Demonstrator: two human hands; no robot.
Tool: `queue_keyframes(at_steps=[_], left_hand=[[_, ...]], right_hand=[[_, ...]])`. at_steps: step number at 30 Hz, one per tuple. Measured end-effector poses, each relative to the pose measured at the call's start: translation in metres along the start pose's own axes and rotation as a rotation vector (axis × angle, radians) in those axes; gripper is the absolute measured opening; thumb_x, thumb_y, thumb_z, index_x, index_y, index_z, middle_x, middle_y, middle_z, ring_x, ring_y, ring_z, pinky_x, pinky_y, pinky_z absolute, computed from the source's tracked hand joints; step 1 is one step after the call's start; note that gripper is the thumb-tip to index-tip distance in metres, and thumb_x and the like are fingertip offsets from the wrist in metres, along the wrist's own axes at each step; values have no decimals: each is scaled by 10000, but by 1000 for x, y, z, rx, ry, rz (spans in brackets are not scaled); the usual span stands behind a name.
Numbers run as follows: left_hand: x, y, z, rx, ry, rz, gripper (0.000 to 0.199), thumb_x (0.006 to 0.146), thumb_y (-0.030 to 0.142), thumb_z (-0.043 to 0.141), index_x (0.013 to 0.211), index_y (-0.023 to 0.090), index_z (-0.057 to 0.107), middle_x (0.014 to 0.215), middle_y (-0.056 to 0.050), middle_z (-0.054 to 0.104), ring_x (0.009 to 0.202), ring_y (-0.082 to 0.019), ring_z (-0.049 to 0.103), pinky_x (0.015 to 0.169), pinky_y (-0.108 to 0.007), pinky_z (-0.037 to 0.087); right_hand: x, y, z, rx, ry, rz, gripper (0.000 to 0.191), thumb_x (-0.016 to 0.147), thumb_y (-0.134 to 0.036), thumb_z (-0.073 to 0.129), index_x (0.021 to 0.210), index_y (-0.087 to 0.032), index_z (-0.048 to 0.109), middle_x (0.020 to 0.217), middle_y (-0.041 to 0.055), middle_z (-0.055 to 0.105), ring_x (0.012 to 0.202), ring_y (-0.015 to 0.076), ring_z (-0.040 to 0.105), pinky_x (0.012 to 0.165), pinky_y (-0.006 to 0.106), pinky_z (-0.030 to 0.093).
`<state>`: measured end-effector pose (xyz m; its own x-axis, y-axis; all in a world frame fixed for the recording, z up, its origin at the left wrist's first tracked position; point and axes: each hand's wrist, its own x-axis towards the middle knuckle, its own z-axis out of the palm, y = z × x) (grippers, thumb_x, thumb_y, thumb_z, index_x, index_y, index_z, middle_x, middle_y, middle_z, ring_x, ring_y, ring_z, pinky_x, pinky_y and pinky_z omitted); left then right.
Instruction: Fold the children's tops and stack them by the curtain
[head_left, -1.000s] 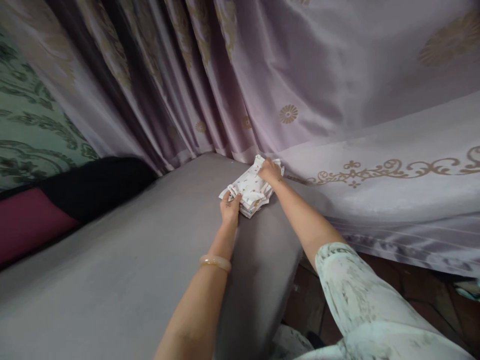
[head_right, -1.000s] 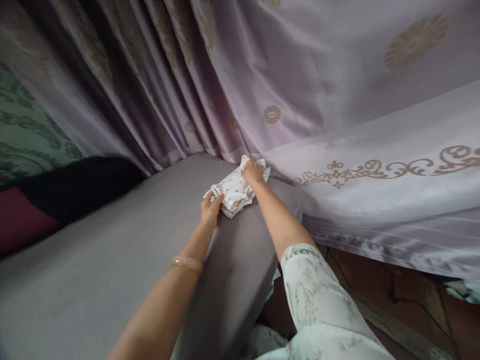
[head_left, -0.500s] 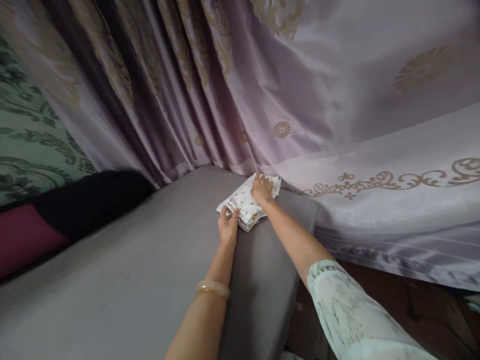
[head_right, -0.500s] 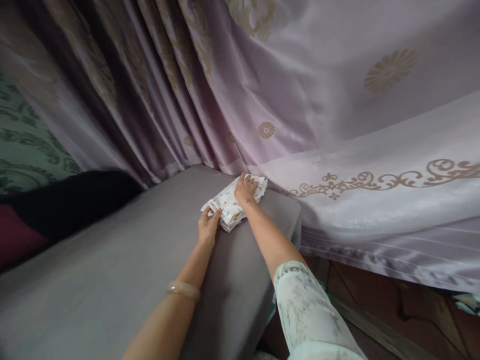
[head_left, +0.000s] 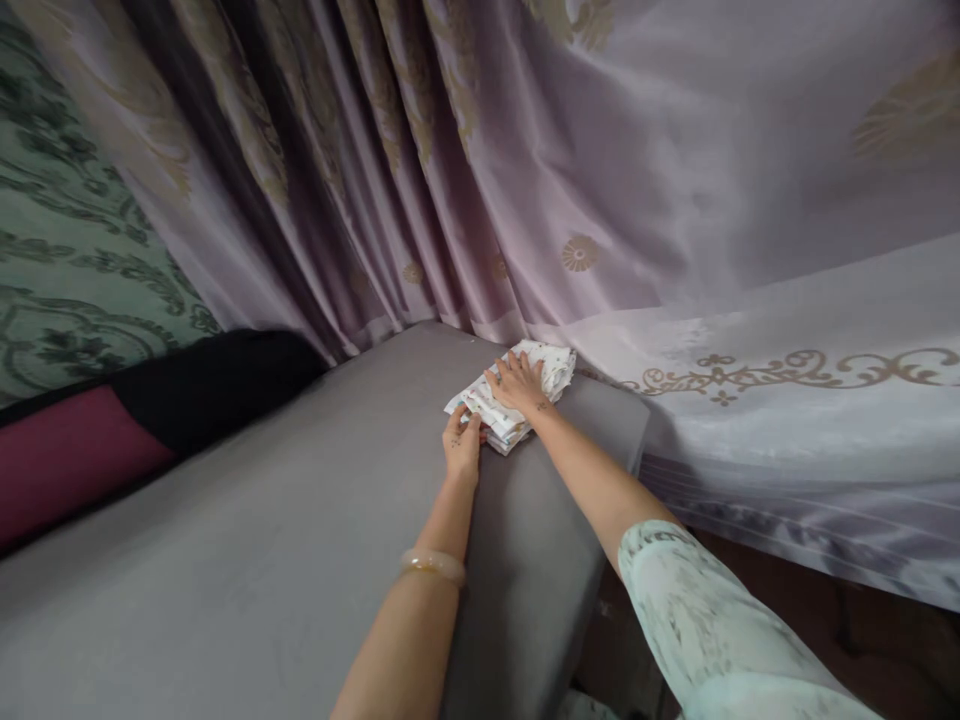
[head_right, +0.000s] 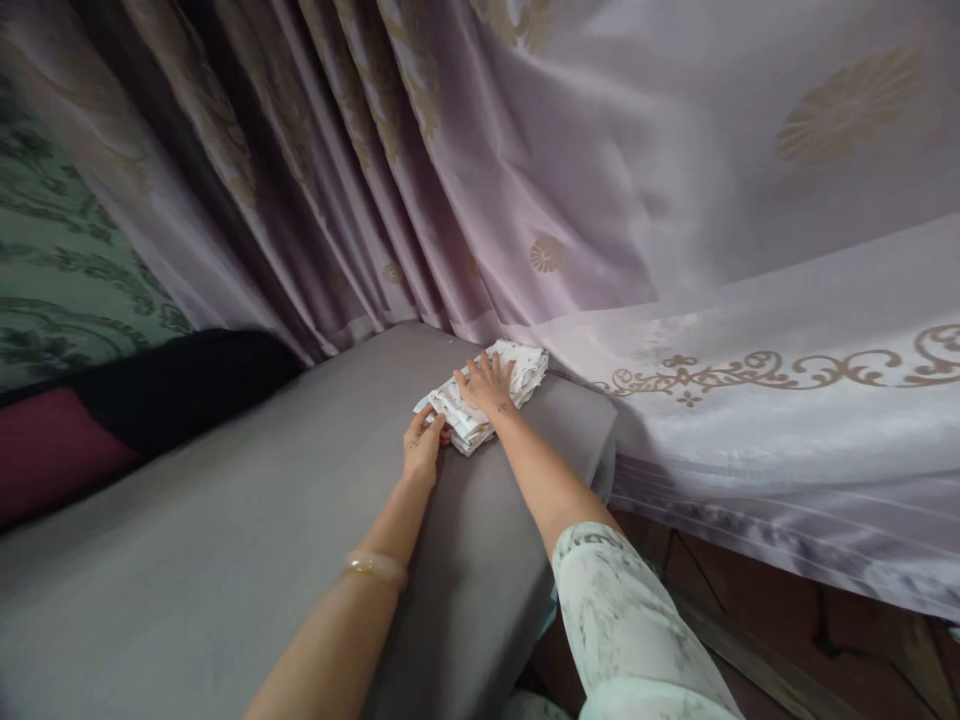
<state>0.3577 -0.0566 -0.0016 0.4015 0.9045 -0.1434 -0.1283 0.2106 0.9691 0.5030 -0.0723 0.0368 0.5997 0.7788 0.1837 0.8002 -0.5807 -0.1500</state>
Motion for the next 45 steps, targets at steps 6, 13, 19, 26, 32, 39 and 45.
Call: queue_keyframes(at_steps=[6,13,19,26,32,39,45], left_hand=[[-6,4,-8,-155,43,-79,402,814,217,659,1195,129,569,684,5,628,587,-89,603,630,-206,492],[-19,15,-37,-240,-34,-221,393,856,116,590,1224,76,456,663,-10,633,520,-96,597,578,-223,489],[-31,28,-70,-149,-63,-272,240,861,131,585,1085,109,501,651,-18,643,499,-94,591,520,-210,472],[-49,44,-124,-13,-62,-277,181,803,142,656,955,130,560,684,-43,671,521,-99,601,535,-214,482],[-73,53,-190,105,13,-258,227,797,161,669,1004,121,585,726,-51,694,567,-102,618,542,-203,491],[-90,48,-229,47,76,-205,282,765,232,711,990,117,586,733,-53,701,588,-107,628,558,-209,506],[-89,40,-229,57,78,-152,349,723,280,735,994,114,591,717,-43,696,589,-110,623,555,-216,498]], right_hand=[[-2,-6,-3,-23,-13,34,566,992,-476,271,1428,-175,470,1550,161,329,1436,353,214,1104,628,156],[-28,-33,-6,-6,-51,-240,514,1010,-382,271,1467,-191,406,1582,130,277,1464,303,164,1139,585,122],[-36,-51,7,-30,-94,-311,509,1010,-389,270,1432,-173,455,1511,136,412,1428,296,253,1136,568,143],[-32,-49,3,44,-143,-284,525,1017,-395,202,1438,-195,444,1515,111,408,1432,273,253,1143,557,150],[-24,-28,-11,31,34,108,602,1005,-433,190,1495,-121,346,1598,182,185,1474,330,83,1147,590,51],[-20,1,-2,46,41,462,747,974,-522,227,1507,-2,272,1573,295,139,1459,402,55,1122,640,39],[-22,-2,4,37,59,482,719,976,-507,240,1500,-19,305,1573,264,191,1464,375,70,1129,624,78]])
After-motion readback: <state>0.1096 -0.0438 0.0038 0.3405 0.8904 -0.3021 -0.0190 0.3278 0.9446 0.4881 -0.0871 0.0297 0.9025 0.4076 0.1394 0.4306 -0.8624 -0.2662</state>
